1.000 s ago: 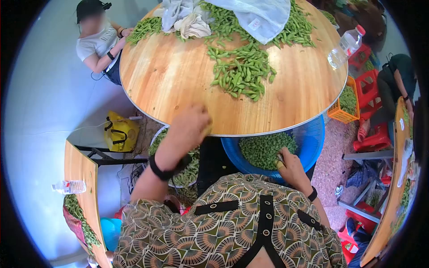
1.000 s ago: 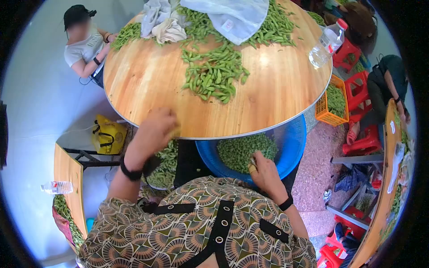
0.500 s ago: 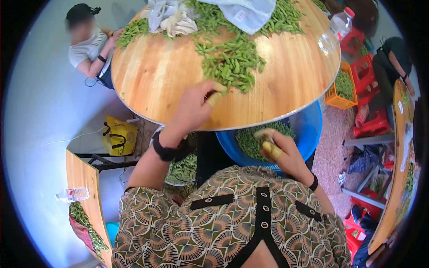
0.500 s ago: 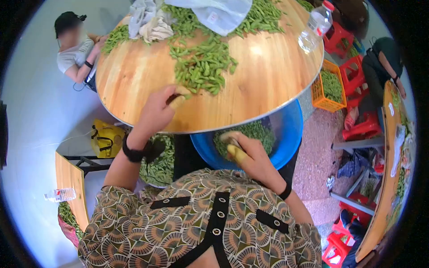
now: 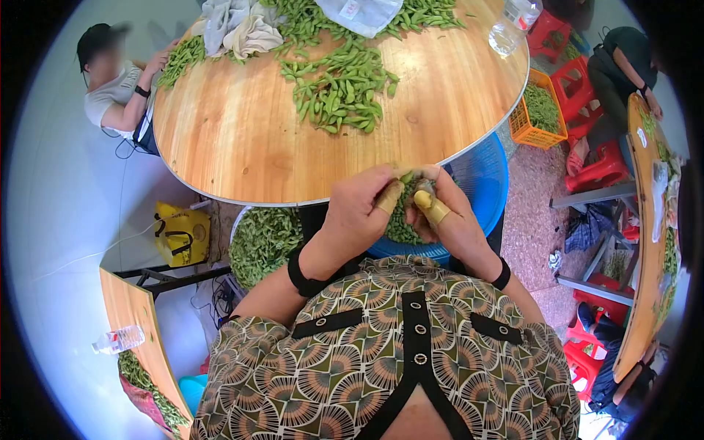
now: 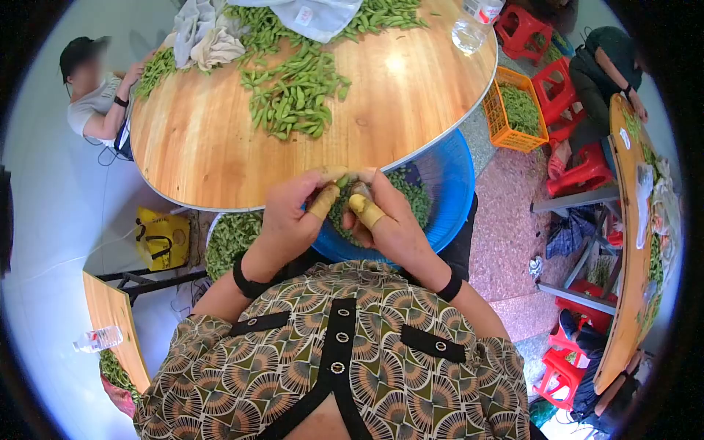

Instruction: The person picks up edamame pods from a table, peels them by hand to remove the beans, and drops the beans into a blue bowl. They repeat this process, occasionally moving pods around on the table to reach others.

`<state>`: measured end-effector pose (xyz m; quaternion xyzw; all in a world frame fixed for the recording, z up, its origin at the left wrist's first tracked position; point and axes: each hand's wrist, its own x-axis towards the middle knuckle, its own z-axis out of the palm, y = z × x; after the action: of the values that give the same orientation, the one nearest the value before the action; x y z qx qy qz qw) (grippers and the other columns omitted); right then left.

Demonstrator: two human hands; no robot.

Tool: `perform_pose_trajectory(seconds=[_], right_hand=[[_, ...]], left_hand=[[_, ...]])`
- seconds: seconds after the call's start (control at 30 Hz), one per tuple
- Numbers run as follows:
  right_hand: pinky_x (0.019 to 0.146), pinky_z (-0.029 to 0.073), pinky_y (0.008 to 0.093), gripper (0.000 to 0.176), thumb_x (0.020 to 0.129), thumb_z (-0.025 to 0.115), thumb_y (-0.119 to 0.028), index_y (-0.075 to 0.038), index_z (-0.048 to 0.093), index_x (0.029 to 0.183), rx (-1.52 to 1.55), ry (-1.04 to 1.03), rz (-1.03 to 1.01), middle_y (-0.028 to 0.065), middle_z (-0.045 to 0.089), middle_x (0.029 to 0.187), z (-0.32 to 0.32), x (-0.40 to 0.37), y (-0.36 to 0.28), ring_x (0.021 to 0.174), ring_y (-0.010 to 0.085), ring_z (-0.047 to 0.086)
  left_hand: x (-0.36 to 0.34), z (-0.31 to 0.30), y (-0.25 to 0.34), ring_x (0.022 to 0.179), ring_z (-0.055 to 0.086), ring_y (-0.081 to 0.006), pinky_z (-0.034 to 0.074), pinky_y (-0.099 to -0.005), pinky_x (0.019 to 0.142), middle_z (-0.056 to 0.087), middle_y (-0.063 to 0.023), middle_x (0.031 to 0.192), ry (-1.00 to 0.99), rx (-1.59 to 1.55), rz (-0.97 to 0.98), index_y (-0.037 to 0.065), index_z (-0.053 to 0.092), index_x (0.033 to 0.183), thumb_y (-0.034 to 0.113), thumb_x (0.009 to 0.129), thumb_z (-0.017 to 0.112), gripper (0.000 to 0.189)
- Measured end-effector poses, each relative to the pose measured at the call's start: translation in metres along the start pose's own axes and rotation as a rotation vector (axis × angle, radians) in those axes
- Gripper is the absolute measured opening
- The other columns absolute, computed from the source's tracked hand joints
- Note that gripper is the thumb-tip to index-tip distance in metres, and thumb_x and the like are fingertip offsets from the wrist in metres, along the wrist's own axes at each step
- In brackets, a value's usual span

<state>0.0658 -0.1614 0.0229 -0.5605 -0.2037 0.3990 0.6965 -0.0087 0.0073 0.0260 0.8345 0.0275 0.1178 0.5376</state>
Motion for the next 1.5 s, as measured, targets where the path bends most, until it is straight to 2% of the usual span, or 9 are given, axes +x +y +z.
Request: perform_pose_trajectory(seconds=[0.2, 0.27, 0.37, 0.5, 0.57, 0.77, 0.9, 0.97, 1.5], right_hand=[[0.039, 0.030, 0.0196, 0.025, 0.099, 0.045, -0.016, -0.006, 0.047, 0.122, 0.245, -0.061, 0.118, 0.0023, 0.054, 0.071, -0.013, -0.004, 0.007, 0.045, 0.0060, 0.039], [0.035, 0.026, 0.0200, 0.023, 0.098, 0.047, -0.018, -0.008, 0.047, 0.119, 0.501, -0.172, 0.273, 0.0026, 0.054, 0.069, -0.022, -0.004, 0.010, 0.041, 0.0062, 0.037], [0.034, 0.025, 0.0206, 0.023, 0.097, 0.047, -0.017, -0.008, 0.047, 0.118, 0.591, -0.189, 0.307, 0.0039, 0.056, 0.070, -0.030, 0.000, 0.023, 0.040, 0.0075, 0.037], [0.035, 0.027, 0.0208, 0.023, 0.097, 0.045, -0.015, -0.008, 0.047, 0.119, 0.534, -0.063, 0.317, 0.0044, 0.057, 0.070, -0.025, -0.003, 0.018, 0.040, 0.0087, 0.040], [0.037, 0.029, 0.0213, 0.022, 0.098, 0.044, -0.015, -0.008, 0.047, 0.119, 0.369, 0.061, 0.268, 0.0039, 0.057, 0.070, -0.016, -0.006, 0.014, 0.042, 0.0093, 0.042], [0.040, 0.030, 0.0207, 0.022, 0.097, 0.045, -0.013, -0.008, 0.048, 0.119, 0.262, 0.028, 0.233, 0.0024, 0.057, 0.070, -0.017, -0.010, 0.017, 0.047, 0.0075, 0.045], [0.046, 0.036, 0.0230, 0.022, 0.093, 0.053, -0.008, -0.004, 0.051, 0.114, -0.046, 0.157, 0.213, 0.0047, 0.058, 0.070, -0.020, -0.009, 0.023, 0.051, 0.0105, 0.048], [0.053, 0.041, 0.0284, 0.024, 0.087, 0.061, -0.005, -0.001, 0.054, 0.109, -0.689, 0.402, -0.584, 0.0072, 0.059, 0.070, -0.023, 0.002, 0.043, 0.056, 0.0157, 0.051], [0.068, 0.046, 0.0453, 0.016, 0.084, 0.058, -0.009, 0.000, 0.055, 0.097, -0.951, 0.152, -0.214, 0.0214, 0.059, 0.080, -0.046, 0.002, 0.072, 0.076, 0.0424, 0.058]], left_hand=[[-0.005, 0.005, -0.008, 0.072, 0.061, -0.0116, 0.049, -0.0271, 0.063, 0.065, -0.0045, 0.082, 0.011, 0.070, 0.320, -0.001, 0.063, 0.114, 0.004, 0.091, 0.060, 0.024], [-0.003, -0.002, -0.014, 0.070, 0.058, -0.0080, 0.045, -0.0231, 0.059, 0.063, -0.0011, 0.082, -0.252, -0.686, -0.395, 0.001, 0.063, 0.116, 0.006, 0.093, 0.060, 0.024], [0.002, 0.002, -0.021, 0.070, 0.056, -0.0043, 0.041, -0.0195, 0.057, 0.062, 0.0024, 0.083, -0.293, -0.641, -0.461, 0.003, 0.062, 0.118, 0.009, 0.095, 0.059, 0.024], [0.003, 0.017, -0.020, 0.069, 0.061, -0.0197, 0.048, -0.0298, 0.059, 0.064, -0.0086, 0.083, 0.078, 0.353, 0.456, 0.001, 0.063, 0.105, 0.002, 0.087, 0.065, 0.018], [0.001, 0.021, -0.014, 0.070, 0.062, -0.0273, 0.049, -0.0333, 0.062, 0.063, -0.0132, 0.083, 0.071, 0.356, 0.435, 0.000, 0.062, 0.100, -0.002, 0.084, 0.066, 0.017], [0.007, 0.024, -0.026, 0.072, 0.063, -0.0307, 0.049, -0.0340, 0.062, 0.063, -0.0149, 0.078, -0.081, -0.554, -0.423, -0.002, 0.061, 0.095, 0.003, 0.086, 0.061, 0.010], [0.006, 0.031, -0.019, 0.071, 0.062, -0.0342, 0.048, -0.0366, 0.063, 0.061, -0.0184, 0.077, -0.004, -0.121, -0.106, -0.002, 0.060, 0.095, 0.002, 0.087, 0.056, 0.010], [0.004, 0.034, -0.016, 0.073, 0.061, -0.0358, 0.048, -0.0378, 0.064, 0.061, -0.0195, 0.078, 0.032, 0.065, 0.012, -0.001, 0.060, 0.095, 0.002, 0.086, 0.056, 0.010], [0.043, -0.094, -0.047, 0.089, 0.057, -0.0361, 0.047, -0.0426, 0.076, 0.059, -0.0145, 0.093, -0.016, 0.766, 0.171, 0.004, 0.061, 0.091, 0.013, 0.084, 0.061, 0.012]])
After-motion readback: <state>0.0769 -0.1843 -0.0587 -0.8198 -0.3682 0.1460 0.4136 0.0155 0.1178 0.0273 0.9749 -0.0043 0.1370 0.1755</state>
